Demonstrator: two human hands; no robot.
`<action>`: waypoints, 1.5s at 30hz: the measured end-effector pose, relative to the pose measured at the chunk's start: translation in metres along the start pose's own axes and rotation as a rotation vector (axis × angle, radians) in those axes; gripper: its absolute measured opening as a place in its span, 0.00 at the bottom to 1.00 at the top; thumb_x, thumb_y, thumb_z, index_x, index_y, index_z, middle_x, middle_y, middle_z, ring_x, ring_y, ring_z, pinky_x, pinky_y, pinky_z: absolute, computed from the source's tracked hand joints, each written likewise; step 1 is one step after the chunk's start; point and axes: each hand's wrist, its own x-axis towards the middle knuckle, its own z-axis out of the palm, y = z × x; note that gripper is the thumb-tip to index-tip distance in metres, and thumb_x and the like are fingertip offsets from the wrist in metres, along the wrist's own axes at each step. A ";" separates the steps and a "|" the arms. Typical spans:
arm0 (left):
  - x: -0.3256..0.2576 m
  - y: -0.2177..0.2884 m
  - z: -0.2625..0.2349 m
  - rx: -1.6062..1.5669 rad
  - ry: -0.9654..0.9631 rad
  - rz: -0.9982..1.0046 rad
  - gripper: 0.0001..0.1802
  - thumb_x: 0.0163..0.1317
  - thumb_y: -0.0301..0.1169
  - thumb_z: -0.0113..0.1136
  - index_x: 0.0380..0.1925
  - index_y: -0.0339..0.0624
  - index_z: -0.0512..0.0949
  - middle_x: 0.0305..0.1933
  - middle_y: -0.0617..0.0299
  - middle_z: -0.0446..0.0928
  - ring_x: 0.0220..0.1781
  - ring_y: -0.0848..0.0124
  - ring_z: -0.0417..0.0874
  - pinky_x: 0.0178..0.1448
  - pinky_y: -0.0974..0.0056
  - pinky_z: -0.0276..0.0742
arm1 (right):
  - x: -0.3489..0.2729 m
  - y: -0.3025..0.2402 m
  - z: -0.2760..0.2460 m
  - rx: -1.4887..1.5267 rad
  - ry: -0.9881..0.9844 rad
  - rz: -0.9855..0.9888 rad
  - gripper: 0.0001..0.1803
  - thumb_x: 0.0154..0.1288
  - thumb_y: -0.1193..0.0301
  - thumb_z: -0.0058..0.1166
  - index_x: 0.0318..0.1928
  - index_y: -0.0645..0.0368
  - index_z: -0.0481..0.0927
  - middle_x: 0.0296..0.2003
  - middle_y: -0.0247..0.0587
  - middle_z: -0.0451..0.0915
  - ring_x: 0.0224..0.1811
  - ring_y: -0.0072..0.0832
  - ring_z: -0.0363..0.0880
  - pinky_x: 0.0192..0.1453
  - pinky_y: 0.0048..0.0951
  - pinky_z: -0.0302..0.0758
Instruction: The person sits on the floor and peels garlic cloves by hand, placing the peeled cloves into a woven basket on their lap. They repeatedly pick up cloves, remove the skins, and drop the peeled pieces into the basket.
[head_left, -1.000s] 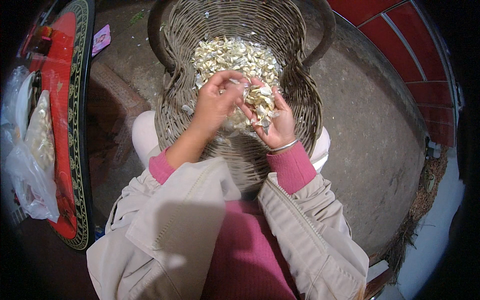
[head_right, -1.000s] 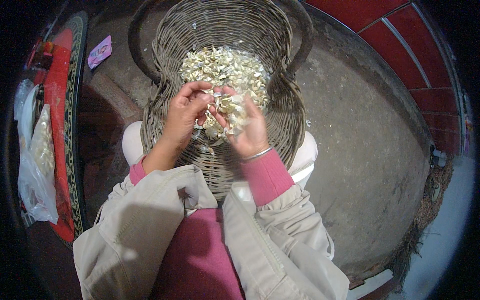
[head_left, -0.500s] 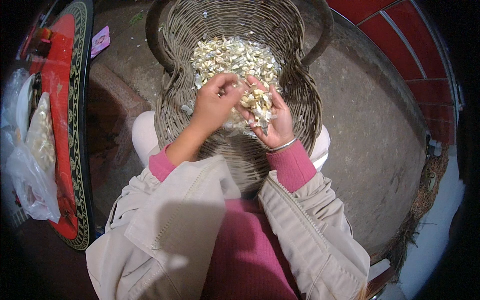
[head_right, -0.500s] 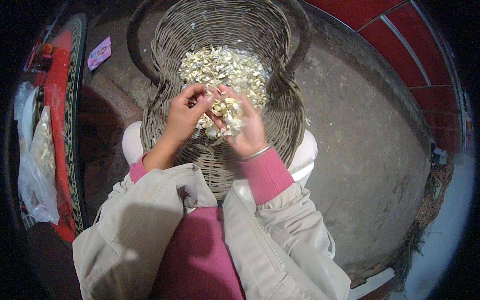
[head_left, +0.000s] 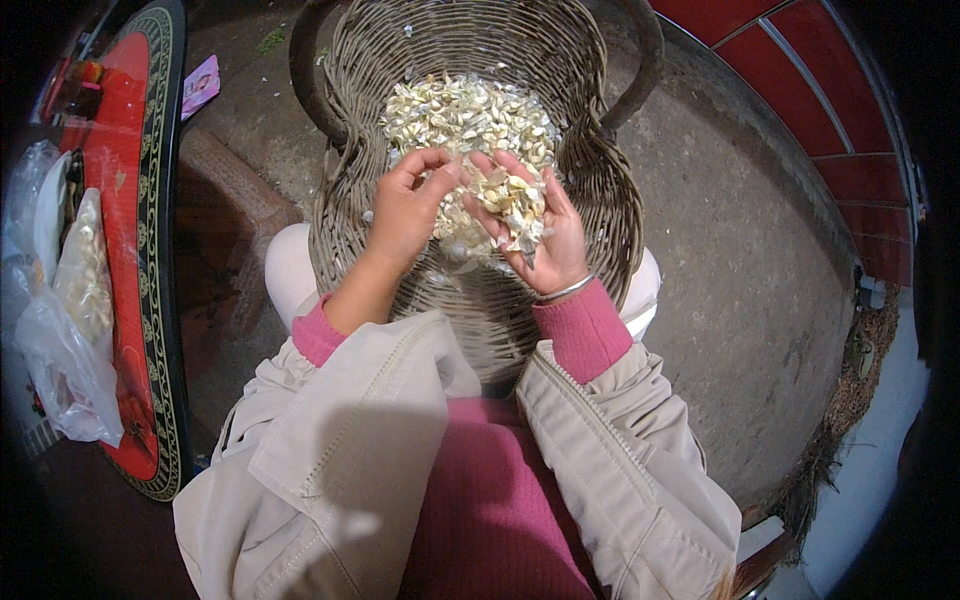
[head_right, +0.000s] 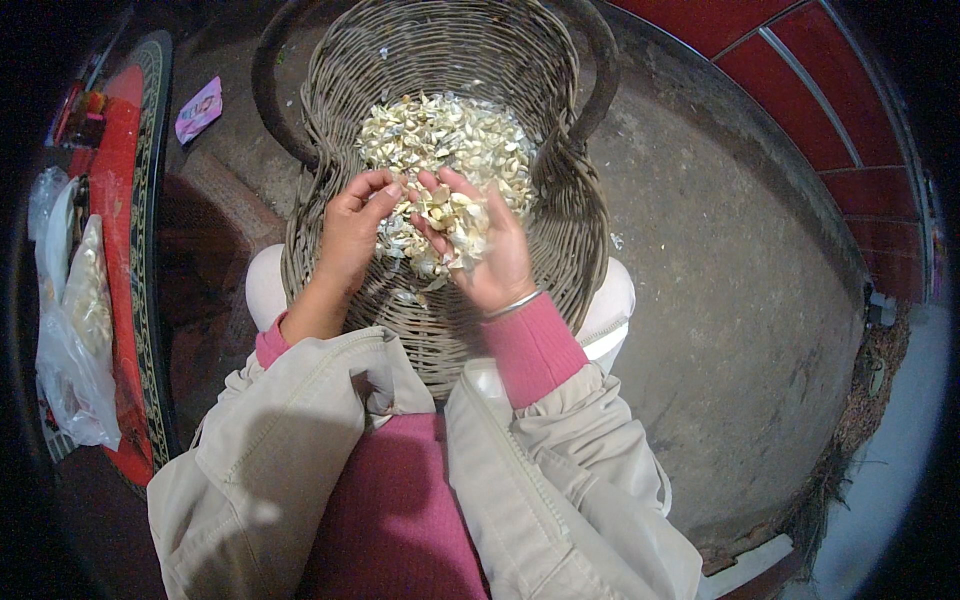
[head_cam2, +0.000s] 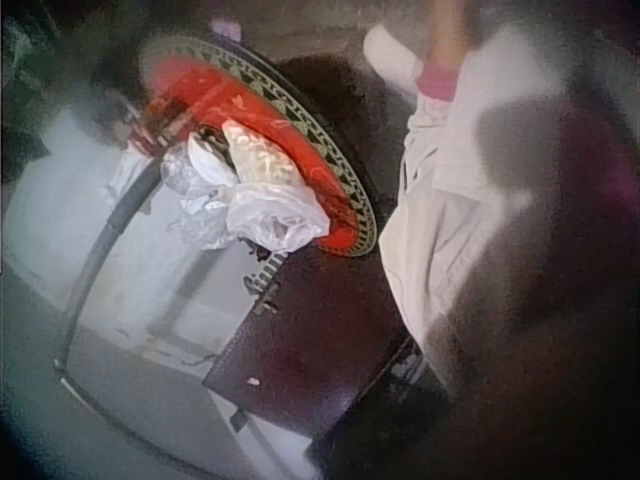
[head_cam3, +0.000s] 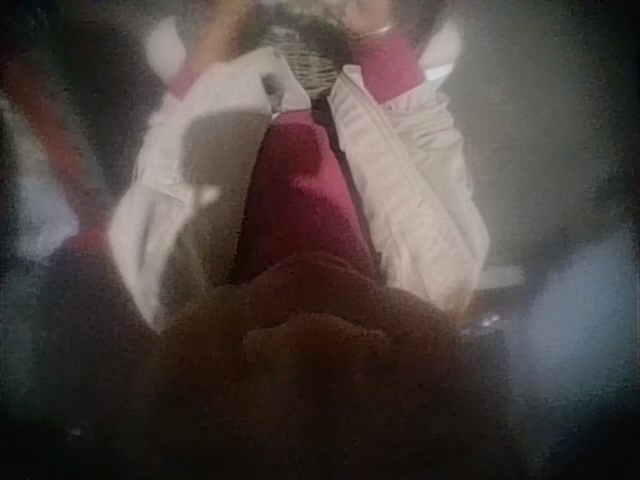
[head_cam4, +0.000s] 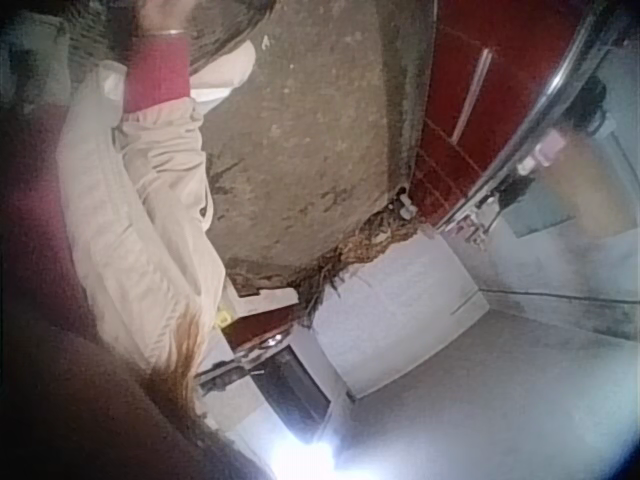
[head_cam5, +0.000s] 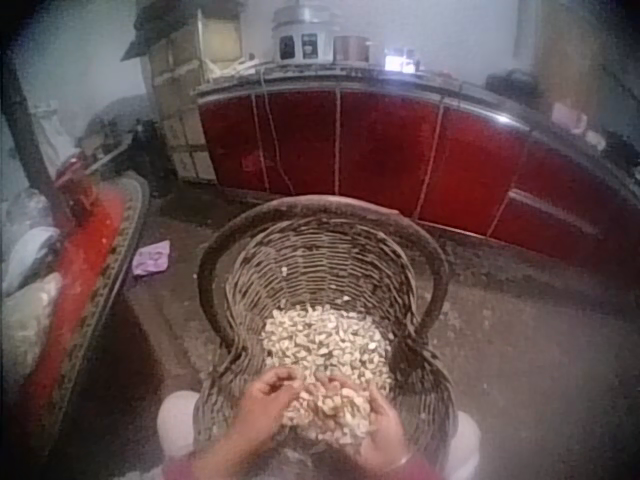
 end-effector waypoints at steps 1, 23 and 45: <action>0.000 0.001 0.001 0.244 0.022 0.161 0.12 0.48 0.30 0.55 0.33 0.40 0.73 0.31 0.61 0.72 0.36 0.69 0.71 0.43 0.67 0.65 | 0.000 0.000 -0.002 0.000 0.014 0.001 0.28 0.63 0.56 0.24 0.54 0.66 0.55 0.51 0.47 0.63 0.48 0.34 0.67 0.50 0.30 0.68; -0.009 0.008 0.017 0.660 -0.206 0.618 0.05 0.43 0.24 0.54 0.23 0.39 0.71 0.31 0.59 0.70 0.38 0.60 0.68 0.43 0.62 0.63 | 0.002 0.000 -0.011 -0.145 0.009 0.097 0.32 0.61 0.48 0.22 0.50 0.64 0.62 0.41 0.38 0.70 0.40 0.24 0.70 0.42 0.24 0.69; 0.037 -0.010 -0.030 0.308 0.320 0.154 0.08 0.50 0.27 0.53 0.30 0.36 0.73 0.28 0.62 0.74 0.29 0.75 0.73 0.36 0.71 0.68 | 0.000 -0.015 -0.023 -0.208 0.325 -0.098 0.05 0.58 0.74 0.38 0.34 0.60 0.67 0.15 0.26 0.56 0.14 0.16 0.51 0.21 0.18 0.55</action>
